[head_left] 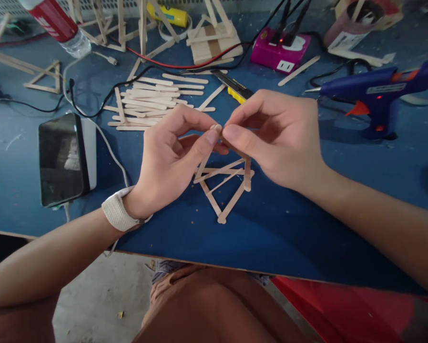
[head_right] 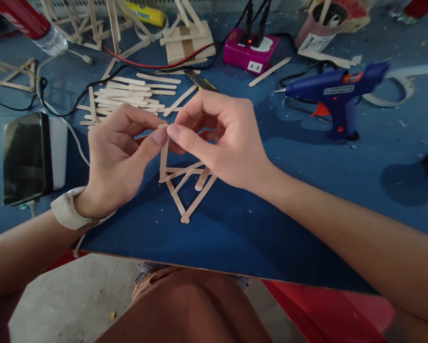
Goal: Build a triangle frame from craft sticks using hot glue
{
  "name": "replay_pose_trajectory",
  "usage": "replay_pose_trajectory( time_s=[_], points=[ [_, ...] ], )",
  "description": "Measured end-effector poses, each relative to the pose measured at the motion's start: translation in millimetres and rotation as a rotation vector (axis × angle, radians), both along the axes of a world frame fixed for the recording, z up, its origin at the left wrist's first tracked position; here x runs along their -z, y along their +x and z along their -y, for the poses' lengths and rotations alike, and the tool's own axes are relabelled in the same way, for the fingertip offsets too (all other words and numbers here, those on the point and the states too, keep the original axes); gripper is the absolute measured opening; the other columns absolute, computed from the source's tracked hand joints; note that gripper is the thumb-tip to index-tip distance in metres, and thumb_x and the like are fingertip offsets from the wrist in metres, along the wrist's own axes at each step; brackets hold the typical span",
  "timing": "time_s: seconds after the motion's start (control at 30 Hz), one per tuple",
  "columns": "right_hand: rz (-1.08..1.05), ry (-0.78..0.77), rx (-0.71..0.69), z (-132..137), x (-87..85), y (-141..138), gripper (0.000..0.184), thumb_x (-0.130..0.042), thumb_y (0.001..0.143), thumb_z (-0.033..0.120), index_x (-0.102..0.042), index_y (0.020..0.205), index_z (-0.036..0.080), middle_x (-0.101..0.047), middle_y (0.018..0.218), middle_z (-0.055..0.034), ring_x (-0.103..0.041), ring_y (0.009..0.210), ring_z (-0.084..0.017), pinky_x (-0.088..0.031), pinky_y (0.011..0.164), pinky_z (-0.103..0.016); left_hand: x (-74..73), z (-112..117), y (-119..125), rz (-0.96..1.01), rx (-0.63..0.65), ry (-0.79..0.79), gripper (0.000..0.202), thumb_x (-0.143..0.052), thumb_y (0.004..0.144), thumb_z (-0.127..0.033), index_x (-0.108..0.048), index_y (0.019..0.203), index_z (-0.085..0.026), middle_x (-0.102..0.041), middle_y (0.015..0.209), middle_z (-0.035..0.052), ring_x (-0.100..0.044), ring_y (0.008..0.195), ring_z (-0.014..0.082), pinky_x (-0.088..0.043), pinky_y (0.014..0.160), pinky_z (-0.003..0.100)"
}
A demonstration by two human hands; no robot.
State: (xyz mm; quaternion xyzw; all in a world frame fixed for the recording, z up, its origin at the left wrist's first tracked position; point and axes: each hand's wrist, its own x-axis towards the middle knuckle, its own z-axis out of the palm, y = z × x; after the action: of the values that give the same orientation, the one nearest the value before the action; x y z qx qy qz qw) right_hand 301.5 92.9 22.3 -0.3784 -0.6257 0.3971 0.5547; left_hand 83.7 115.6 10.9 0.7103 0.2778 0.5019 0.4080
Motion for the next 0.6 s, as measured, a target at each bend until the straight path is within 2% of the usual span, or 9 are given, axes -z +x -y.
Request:
replay_pose_trajectory(
  time_s=[0.1, 0.2, 0.3, 0.4, 0.5, 0.6],
  points=[
    [0.071, -0.011, 0.029, 1.4, -0.1, -0.7, 0.052, -0.102, 0.095, 0.077, -0.084, 0.093, 0.028, -0.084, 0.092, -0.0023, -0.080, 0.082, -0.021, -0.065, 0.064, -0.035, 1.5, 0.0, 0.8, 0.019, 0.006, -0.013, 0.044, -0.083, 0.114, -0.071, -0.088, 0.112, -0.027, -0.092, 0.109, 0.0020, -0.096, 0.100, 0.0206, -0.086, 0.091, 0.034],
    [0.101, -0.022, 0.057, 1.9, 0.2, -0.6, 0.056, -0.100, 0.093, 0.083, -0.085, 0.094, 0.029, -0.085, 0.094, -0.0033, -0.080, 0.083, -0.023, -0.068, 0.064, -0.037, 2.1, 1.0, 1.1, 0.077, 0.045, -0.067, 0.039, -0.086, 0.114, -0.066, -0.090, 0.113, -0.028, -0.092, 0.110, 0.0026, -0.096, 0.100, 0.0225, -0.086, 0.093, 0.038],
    [0.095, -0.038, 0.076, 2.9, -0.6, -1.5, 0.056, -0.102, 0.091, 0.083, -0.084, 0.094, 0.030, -0.085, 0.094, -0.0032, -0.081, 0.083, -0.025, -0.072, 0.067, -0.039, 2.5, 1.5, -0.8, 0.092, 0.086, -0.177, 0.023, -0.090, 0.116, -0.053, -0.090, 0.117, -0.030, -0.094, 0.114, 0.0019, -0.097, 0.104, 0.0244, -0.086, 0.098, 0.041],
    [0.075, -0.062, 0.078, 4.0, -1.4, -2.5, 0.056, -0.102, 0.092, 0.082, -0.081, 0.093, 0.030, -0.085, 0.094, -0.0038, -0.083, 0.086, -0.026, -0.075, 0.072, -0.041, 3.9, 1.3, -3.2, 0.124, 0.104, -0.254, 0.023, -0.090, 0.115, -0.054, -0.086, 0.117, -0.031, -0.093, 0.117, 0.0016, -0.097, 0.110, 0.0270, -0.085, 0.100, 0.043],
    [0.072, -0.051, 0.073, 4.3, -0.7, -2.3, 0.055, -0.100, 0.094, 0.081, -0.081, 0.093, 0.029, -0.085, 0.095, -0.0046, -0.084, 0.087, -0.026, -0.074, 0.072, -0.040, 4.3, 1.3, -3.7, 0.116, 0.101, -0.237, 0.025, -0.092, 0.115, -0.051, -0.082, 0.110, -0.029, -0.093, 0.115, 0.0025, -0.097, 0.113, 0.0285, -0.085, 0.099, 0.043],
    [0.070, -0.043, 0.062, 3.7, 0.9, -1.2, 0.053, -0.100, 0.095, 0.079, -0.083, 0.093, 0.029, -0.086, 0.096, -0.0048, -0.083, 0.085, -0.025, -0.073, 0.071, -0.040, 1.5, 1.7, -2.3, 0.099, 0.091, -0.196, 0.024, -0.094, 0.114, -0.047, -0.082, 0.105, -0.027, -0.093, 0.109, 0.0022, -0.097, 0.104, 0.0262, -0.085, 0.096, 0.042]
  ],
)
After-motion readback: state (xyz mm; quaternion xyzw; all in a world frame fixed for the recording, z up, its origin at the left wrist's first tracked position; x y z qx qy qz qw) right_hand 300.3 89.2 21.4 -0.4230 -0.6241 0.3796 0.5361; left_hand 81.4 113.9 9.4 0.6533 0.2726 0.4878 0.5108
